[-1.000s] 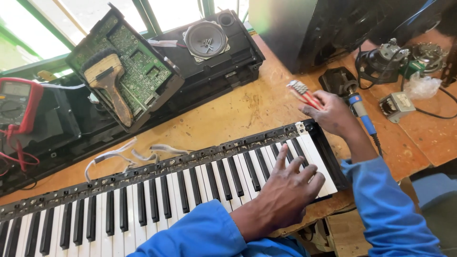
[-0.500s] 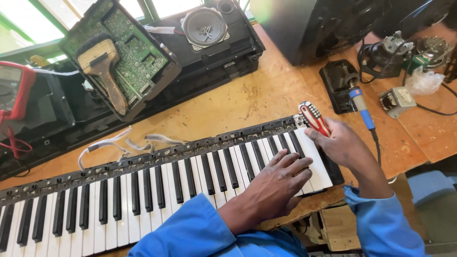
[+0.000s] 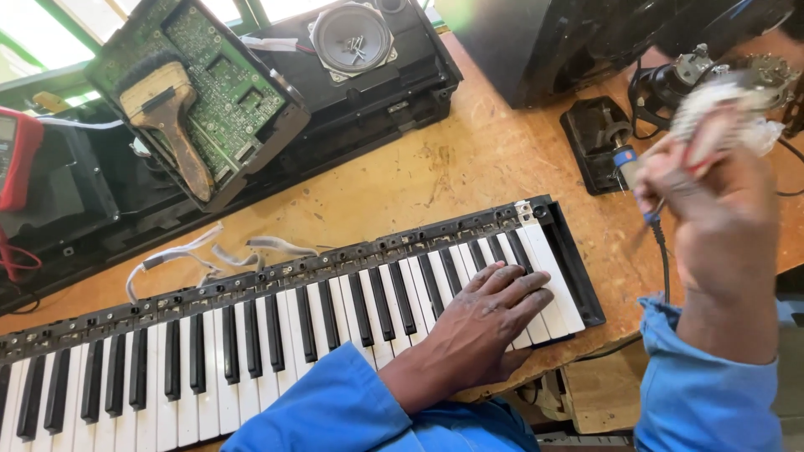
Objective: Disassembling an electronic keyboard by removing screws and internal components for repair
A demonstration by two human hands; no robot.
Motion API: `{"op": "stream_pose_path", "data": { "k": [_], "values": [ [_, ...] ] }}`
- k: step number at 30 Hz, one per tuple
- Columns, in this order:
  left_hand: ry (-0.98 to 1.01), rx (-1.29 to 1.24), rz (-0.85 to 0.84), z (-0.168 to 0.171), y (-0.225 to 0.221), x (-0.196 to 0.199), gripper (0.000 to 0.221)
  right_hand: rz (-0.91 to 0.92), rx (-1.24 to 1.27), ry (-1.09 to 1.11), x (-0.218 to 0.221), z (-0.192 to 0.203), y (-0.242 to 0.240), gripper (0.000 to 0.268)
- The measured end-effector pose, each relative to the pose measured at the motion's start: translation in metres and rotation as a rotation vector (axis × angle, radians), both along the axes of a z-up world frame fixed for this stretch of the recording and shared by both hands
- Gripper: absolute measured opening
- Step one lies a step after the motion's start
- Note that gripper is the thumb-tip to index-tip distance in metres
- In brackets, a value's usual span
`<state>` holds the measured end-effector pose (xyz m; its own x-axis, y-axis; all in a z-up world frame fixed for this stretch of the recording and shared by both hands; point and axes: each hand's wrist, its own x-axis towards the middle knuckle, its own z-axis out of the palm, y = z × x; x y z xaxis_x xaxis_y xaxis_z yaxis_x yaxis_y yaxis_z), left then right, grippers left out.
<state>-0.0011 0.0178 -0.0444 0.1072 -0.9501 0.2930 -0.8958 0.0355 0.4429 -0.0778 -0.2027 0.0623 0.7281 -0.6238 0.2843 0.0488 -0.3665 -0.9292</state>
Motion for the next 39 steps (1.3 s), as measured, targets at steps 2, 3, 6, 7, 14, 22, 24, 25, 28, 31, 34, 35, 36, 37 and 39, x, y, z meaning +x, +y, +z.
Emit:
{"op": "stream_pose_path", "data": {
  "k": [2, 3, 6, 7, 14, 22, 24, 25, 28, 31, 34, 35, 36, 37, 39],
  "values": [
    [0.003, -0.016, -0.002, 0.001, 0.000, 0.001, 0.067, 0.039, 0.195, -0.155, 0.010, 0.015, 0.008, 0.011],
    [0.005, -0.031, -0.003, 0.001, 0.002, 0.002, 0.065, 0.078, 0.393, -0.313, 0.016, 0.023, 0.012, 0.026],
    [0.012, -0.012, -0.010, -0.004, 0.002, 0.002, 0.068, 0.090, 0.459, -0.367, 0.033, 0.033, 0.032, 0.071],
    [0.012, -0.013, -0.006, -0.003, 0.002, 0.004, 0.068, 0.093, 0.460, -0.367, 0.038, 0.031, 0.035, 0.071],
    [0.032, -0.030, -0.015, -0.001, 0.003, 0.007, 0.069, 0.075, 0.388, -0.402, 0.057, 0.018, 0.043, 0.084],
    [0.018, -0.068, -0.013, -0.003, 0.003, 0.008, 0.069, 0.074, 0.364, -0.405, 0.059, 0.012, 0.044, 0.084],
    [0.033, -0.071, -0.013, -0.003, 0.003, 0.007, 0.066, 0.094, 0.393, -0.359, 0.058, 0.015, 0.045, 0.086],
    [0.035, -0.071, -0.011, -0.004, 0.003, 0.007, 0.066, 0.095, 0.394, -0.357, 0.057, 0.017, 0.049, 0.086],
    [0.019, -0.061, -0.007, -0.005, 0.002, 0.008, 0.066, 0.043, 0.481, -0.358, 0.054, 0.024, 0.050, 0.080],
    [0.024, -0.046, -0.012, -0.006, 0.003, 0.006, 0.071, 0.108, 0.209, -0.335, 0.049, 0.027, 0.039, 0.071],
    [0.027, -0.055, -0.014, -0.004, 0.003, 0.006, 0.068, -0.045, 0.072, -0.320, 0.056, 0.035, 0.030, 0.031],
    [0.023, -0.047, -0.012, -0.004, 0.002, 0.006, 0.069, 0.001, 0.151, -0.443, 0.065, 0.033, 0.027, 0.026],
    [0.019, -0.038, -0.006, -0.005, 0.003, 0.005, 0.071, 0.050, 0.232, -0.567, 0.074, 0.030, 0.024, 0.027],
    [0.020, -0.039, -0.006, -0.005, 0.001, 0.006, 0.071, 0.050, 0.232, -0.567, 0.075, 0.032, 0.015, 0.027],
    [0.007, -0.085, -0.008, -0.006, 0.003, 0.006, 0.064, 0.499, 0.156, -0.393, 0.076, 0.034, 0.000, 0.040]
  ]
}}
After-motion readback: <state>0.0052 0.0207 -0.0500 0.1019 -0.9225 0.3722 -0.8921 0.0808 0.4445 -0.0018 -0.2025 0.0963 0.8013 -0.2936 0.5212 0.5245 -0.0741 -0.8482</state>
